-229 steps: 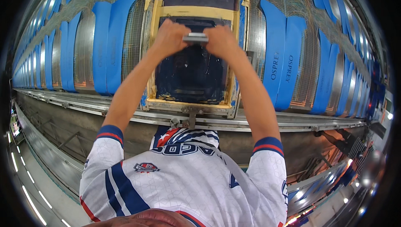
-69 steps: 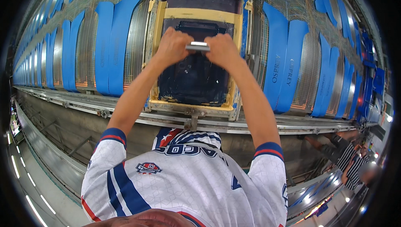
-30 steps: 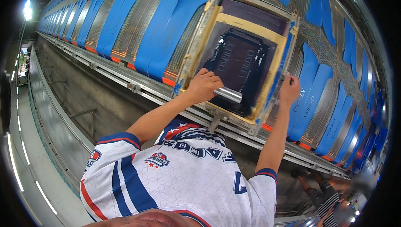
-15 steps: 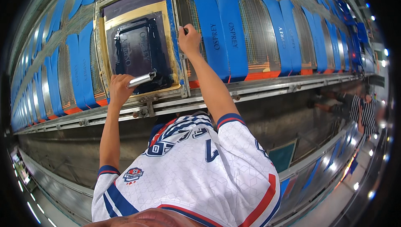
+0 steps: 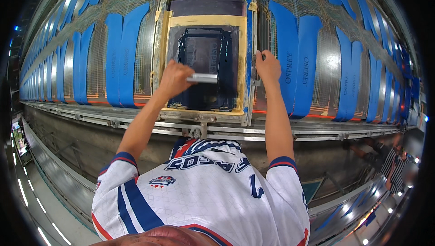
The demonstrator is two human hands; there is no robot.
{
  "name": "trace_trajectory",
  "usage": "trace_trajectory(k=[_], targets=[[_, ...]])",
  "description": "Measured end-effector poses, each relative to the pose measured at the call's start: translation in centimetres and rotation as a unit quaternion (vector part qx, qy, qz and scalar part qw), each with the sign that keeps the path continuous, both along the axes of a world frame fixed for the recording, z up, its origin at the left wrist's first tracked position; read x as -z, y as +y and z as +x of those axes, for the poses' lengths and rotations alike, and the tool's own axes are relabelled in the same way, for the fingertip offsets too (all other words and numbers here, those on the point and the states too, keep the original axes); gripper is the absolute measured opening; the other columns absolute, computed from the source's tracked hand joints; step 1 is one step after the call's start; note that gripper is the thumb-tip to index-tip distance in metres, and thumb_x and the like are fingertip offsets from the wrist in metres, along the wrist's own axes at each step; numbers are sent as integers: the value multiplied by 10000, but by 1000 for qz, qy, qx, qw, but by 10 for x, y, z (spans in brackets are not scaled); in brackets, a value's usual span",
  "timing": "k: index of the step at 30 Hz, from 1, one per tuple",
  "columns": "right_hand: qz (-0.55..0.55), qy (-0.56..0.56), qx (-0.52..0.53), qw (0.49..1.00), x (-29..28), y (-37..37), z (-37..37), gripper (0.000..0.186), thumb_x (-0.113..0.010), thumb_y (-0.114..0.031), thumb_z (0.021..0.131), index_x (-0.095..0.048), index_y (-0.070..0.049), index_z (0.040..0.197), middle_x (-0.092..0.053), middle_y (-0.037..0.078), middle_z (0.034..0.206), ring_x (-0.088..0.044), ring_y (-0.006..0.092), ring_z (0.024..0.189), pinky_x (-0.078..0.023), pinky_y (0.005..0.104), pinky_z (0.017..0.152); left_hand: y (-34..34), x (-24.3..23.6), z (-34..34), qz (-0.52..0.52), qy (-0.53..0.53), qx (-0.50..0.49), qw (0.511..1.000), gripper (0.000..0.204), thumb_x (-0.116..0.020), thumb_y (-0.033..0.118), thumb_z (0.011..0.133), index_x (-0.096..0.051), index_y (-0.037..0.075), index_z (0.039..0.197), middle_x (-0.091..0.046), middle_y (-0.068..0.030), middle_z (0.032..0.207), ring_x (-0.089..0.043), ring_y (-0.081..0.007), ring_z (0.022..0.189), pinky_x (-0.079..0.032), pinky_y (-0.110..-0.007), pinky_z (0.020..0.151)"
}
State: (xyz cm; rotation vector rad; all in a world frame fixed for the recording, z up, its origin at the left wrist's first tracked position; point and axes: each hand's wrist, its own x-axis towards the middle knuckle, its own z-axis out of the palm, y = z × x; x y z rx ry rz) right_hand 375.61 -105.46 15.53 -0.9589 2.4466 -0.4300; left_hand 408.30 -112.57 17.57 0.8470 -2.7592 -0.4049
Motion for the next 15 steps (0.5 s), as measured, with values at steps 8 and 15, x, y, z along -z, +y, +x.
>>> trace_trajectory(k=[8,15], targets=[[-236,-145,-298,914,-60,-96,23,446,-751,-426,855,-702,-21,1038,-717,163,958,-683,350,931,-531,430,837,-141,-14,-63,40,-25,5,999,261,-850,330,712,-723,135,830,-701,-80,749,-671,-312,780,-436,-435,779],[-111,41,-448,886,-23,-150,49,311,-771,-303,795,-684,-44,944,-696,186,876,-654,396,891,-508,491,798,-155,2,-71,15,18,-23,999,256,-853,301,710,-730,116,837,-705,-89,744,-666,-325,761,-452,-425,777]])
